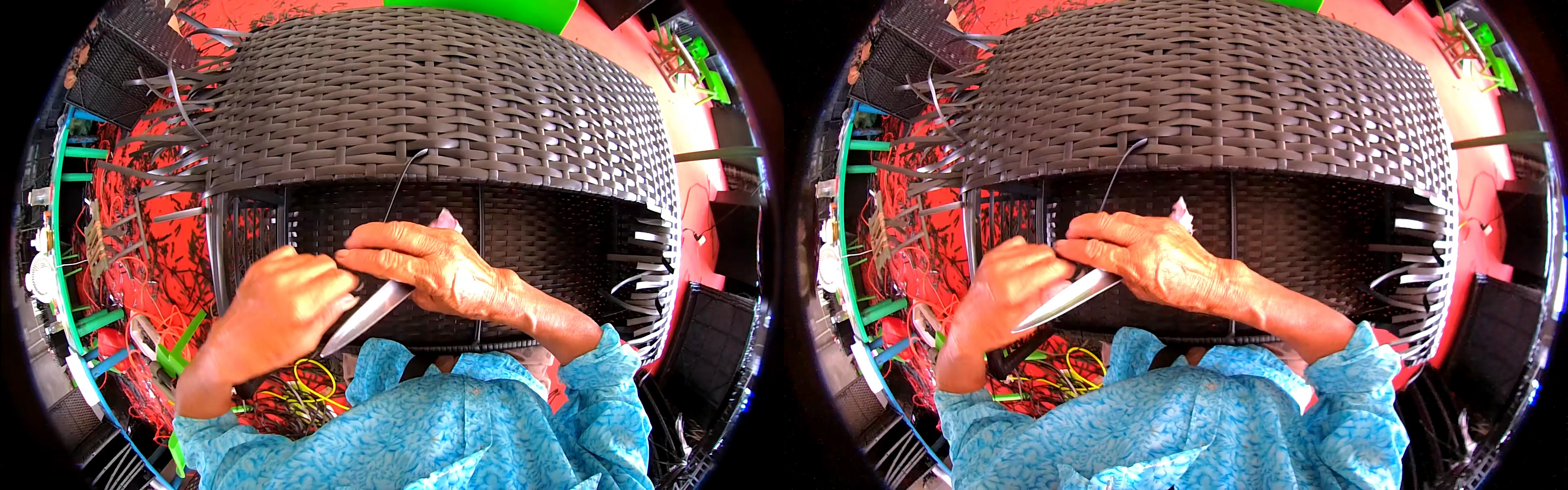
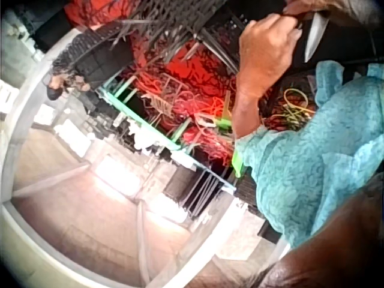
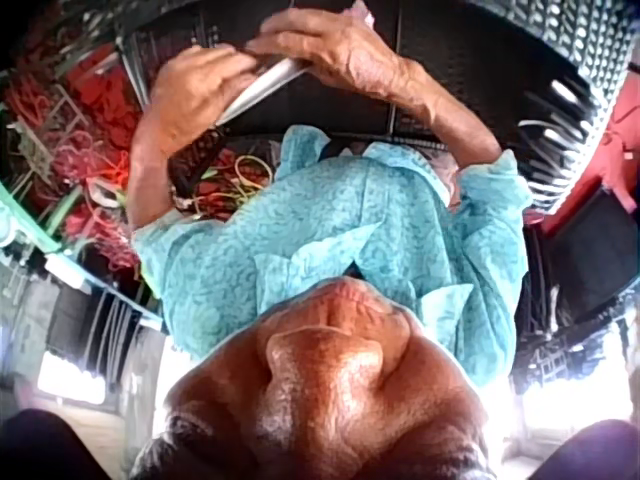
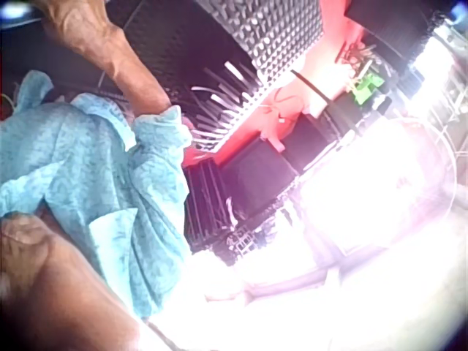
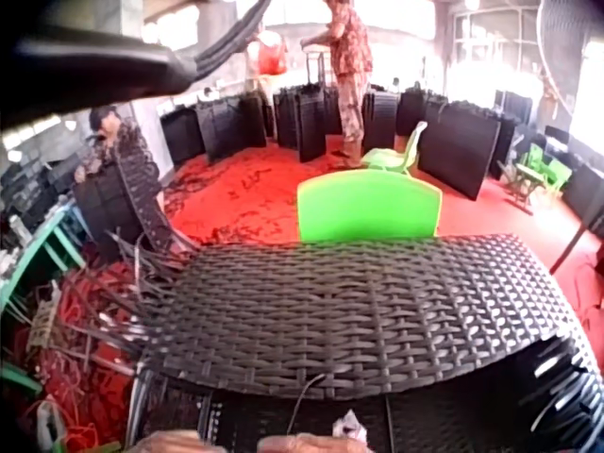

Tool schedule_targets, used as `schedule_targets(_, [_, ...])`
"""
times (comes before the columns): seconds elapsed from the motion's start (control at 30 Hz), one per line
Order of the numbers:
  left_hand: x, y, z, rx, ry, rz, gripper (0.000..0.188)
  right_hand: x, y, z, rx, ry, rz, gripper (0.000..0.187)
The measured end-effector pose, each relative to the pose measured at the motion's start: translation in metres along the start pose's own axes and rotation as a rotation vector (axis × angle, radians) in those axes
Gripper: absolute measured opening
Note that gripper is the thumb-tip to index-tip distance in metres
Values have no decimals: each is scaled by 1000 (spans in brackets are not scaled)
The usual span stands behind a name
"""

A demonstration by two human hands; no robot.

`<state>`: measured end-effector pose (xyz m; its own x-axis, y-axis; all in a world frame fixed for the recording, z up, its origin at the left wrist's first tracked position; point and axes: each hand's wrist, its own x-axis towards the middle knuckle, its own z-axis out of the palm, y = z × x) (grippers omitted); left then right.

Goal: The person weaves a wicker chair frame by inserting and threading plastic rattan strips through the weave using a pointed tool and by hand.

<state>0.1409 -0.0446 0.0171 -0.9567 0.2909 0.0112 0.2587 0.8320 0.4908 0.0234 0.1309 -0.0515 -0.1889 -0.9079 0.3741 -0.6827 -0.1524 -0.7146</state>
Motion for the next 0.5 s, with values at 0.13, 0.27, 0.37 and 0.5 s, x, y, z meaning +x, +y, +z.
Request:
schedule_targets(0.13, [12, -26, -11, -350, -152, -21, 16, -3, 3, -5, 1, 34, -12, 35])
schedule_targets(0.27, [57, -56, -13, -162, 297, 28, 13, -13, 10, -7, -76, -16, -87, 23])
schedule_targets(0.37, [91, -86, 3, 9, 363, 96, 12, -19, 5, -4, -127, -49, -116, 24])
schedule_targets(0.5, [99, -91, 0, -135, 293, -42, 12, -27, 4, -3, -171, -68, -74, 24])
